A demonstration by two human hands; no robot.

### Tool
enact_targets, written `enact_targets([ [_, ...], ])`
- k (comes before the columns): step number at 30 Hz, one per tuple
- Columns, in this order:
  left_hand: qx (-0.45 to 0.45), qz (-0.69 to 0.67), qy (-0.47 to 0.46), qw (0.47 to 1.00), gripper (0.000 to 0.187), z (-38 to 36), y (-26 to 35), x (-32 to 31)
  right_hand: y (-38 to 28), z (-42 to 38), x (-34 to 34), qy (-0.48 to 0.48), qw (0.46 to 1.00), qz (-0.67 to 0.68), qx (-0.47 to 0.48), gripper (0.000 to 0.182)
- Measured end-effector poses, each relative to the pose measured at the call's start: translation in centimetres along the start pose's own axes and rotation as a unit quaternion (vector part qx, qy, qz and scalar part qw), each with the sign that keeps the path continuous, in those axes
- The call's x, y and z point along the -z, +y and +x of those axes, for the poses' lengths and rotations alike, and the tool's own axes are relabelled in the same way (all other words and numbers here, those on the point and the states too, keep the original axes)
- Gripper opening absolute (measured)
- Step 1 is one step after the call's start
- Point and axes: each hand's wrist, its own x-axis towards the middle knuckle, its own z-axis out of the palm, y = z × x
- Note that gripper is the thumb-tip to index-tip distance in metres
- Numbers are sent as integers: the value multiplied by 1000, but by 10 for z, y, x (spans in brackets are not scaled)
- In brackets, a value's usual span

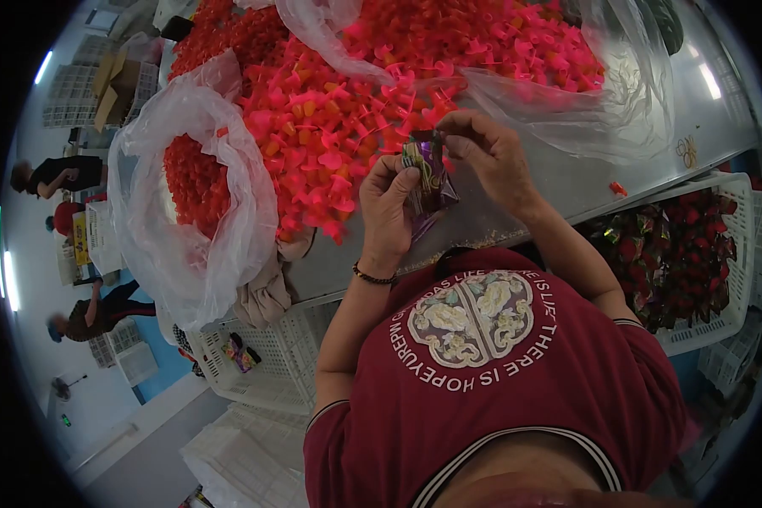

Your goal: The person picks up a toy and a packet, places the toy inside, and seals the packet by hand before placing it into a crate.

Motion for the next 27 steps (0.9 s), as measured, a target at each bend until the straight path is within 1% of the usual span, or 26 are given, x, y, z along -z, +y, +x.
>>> enact_targets([
  [1,1,2,-1,1000,13,0,1,-1,-4,2,2,1,1000,1,1,17],
  [3,0,18,-3,1000,14,-1,5,-4,-12,6,10,-57,989,-121,55,25],
  [4,2,19,-5,1000,14,-2,5,-3,-13,9,12,-55,990,-121,54,25],
  [6,2,33,-15,999,16,-2,3,1,-14,13,13,-106,954,-207,191,30],
  [7,3,33,-15,999,16,-2,2,2,-13,15,16,-106,954,-206,190,30],
  [9,-15,77,-9,997,16,-2,0,4,-10,17,20,-170,924,-278,203,33],
  [10,-15,77,-9,997,16,-3,1,3,-11,18,20,-170,924,-277,203,33],
  [12,-93,212,-26,972,17,-5,3,0,-15,18,21,-201,877,-381,211,27],
  [13,-93,212,-27,972,17,-5,1,1,-15,18,19,-201,877,-382,211,27],
  [15,-116,264,-26,957,17,-3,-4,5,-12,19,15,-253,927,-243,133,19],
  [16,-116,263,-25,957,17,-4,-3,3,-8,18,13,-253,927,-243,132,19],
  [18,-101,218,-25,970,18,-6,1,-3,0,17,10,-230,957,-142,104,14],
  [19,-100,218,-24,971,18,-6,1,-2,0,15,10,-231,957,-141,103,14],
  [21,-98,228,-22,968,20,-5,2,1,-2,13,8,-222,968,-107,44,14],
  [25,-97,226,-29,969,19,-3,3,4,-2,13,9,-221,971,-87,39,17],
  [27,-81,202,-40,975,17,-1,4,6,-14,15,10,-236,957,-157,56,21],
])
